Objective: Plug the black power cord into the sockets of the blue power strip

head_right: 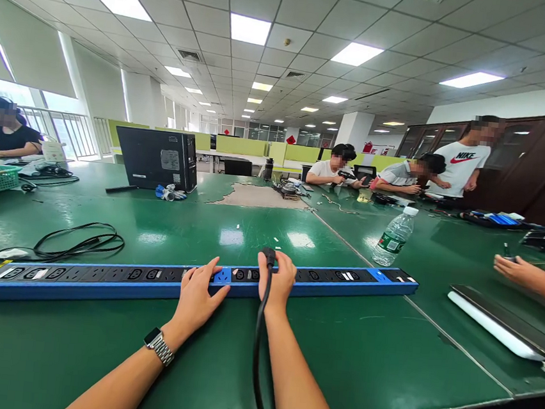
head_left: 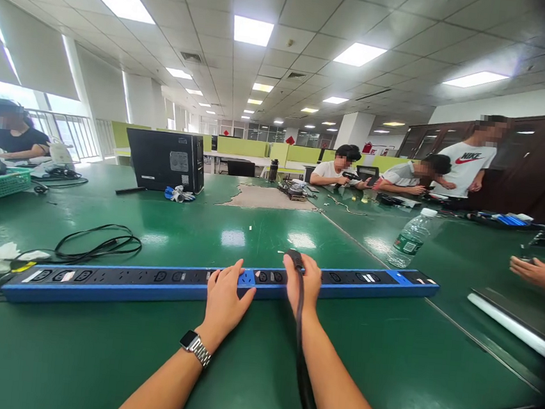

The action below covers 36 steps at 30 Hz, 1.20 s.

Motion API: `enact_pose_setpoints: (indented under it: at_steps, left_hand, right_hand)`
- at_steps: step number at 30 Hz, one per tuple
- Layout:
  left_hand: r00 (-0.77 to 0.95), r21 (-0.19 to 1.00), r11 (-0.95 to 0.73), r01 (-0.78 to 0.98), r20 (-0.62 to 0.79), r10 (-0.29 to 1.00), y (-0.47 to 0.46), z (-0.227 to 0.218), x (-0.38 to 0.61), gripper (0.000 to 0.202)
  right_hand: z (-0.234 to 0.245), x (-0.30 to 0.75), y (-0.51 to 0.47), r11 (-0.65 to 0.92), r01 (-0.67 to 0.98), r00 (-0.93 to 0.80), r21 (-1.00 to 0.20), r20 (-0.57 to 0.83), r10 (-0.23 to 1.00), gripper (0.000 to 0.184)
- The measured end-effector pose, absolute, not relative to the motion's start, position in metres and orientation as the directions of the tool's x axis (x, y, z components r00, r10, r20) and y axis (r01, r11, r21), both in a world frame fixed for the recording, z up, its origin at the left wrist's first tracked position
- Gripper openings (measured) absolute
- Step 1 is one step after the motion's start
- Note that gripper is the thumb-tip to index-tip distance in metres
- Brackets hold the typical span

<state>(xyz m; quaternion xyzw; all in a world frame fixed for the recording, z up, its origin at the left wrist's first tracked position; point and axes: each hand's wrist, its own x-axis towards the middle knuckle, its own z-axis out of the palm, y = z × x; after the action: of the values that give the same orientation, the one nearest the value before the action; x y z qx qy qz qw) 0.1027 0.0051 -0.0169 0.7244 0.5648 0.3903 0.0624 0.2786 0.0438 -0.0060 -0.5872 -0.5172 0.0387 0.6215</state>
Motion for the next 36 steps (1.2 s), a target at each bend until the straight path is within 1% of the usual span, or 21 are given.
enact_pose_setpoints:
  at_steps: [3,5,10,16,21,24,28,33,36]
  left_hand:
    - [0.054,0.535,-0.362,0.763,0.505,0.861,0.005,-0.017,0.102,0.057]
    - [0.053,0.537,-0.372,0.757,0.517,0.854,0.006,-0.019,0.102,0.056]
    - [0.054,0.53,-0.372,0.762,0.521,0.852,0.006,-0.019,0.102,0.053]
    - [0.055,0.531,-0.357,0.768,0.501,0.863,0.004,-0.016,0.103,0.049]
    - [0.063,0.507,-0.366,0.78,0.518,0.853,0.005,-0.018,0.103,0.045]
    - [0.067,0.497,-0.37,0.785,0.525,0.848,0.005,-0.019,0.102,0.044]
    - [0.077,0.491,-0.369,0.789,0.517,0.853,0.005,-0.019,0.102,0.044]
    - [0.063,0.484,-0.361,0.797,0.528,0.847,0.005,-0.019,0.103,0.043]
    - [0.061,0.483,-0.364,0.797,0.535,0.843,0.005,-0.02,0.103,0.042]
  right_hand:
    - [-0.01,0.301,0.045,0.15,0.63,0.475,-0.762,0.531,0.702,0.032]
    - [-0.012,0.308,0.045,0.08,0.657,0.473,-0.749,0.493,0.73,0.028]
    - [-0.011,0.311,0.043,0.059,0.69,0.398,-0.721,0.447,0.801,0.027]
    - [-0.008,0.31,0.041,-0.01,0.711,0.396,-0.703,0.389,0.832,0.029]
    - [-0.012,0.308,0.038,-0.058,0.765,0.419,-0.641,0.427,0.801,0.038]
    - [-0.015,0.309,0.037,-0.068,0.785,0.436,-0.615,0.472,0.766,0.038]
    - [-0.02,0.311,0.035,-0.043,0.799,0.421,-0.6,0.508,0.751,0.039]
    - [-0.03,0.311,0.031,0.022,0.842,0.33,-0.538,0.548,0.769,0.039]
    - [-0.035,0.308,0.032,0.012,0.843,0.348,-0.538,0.562,0.75,0.039]
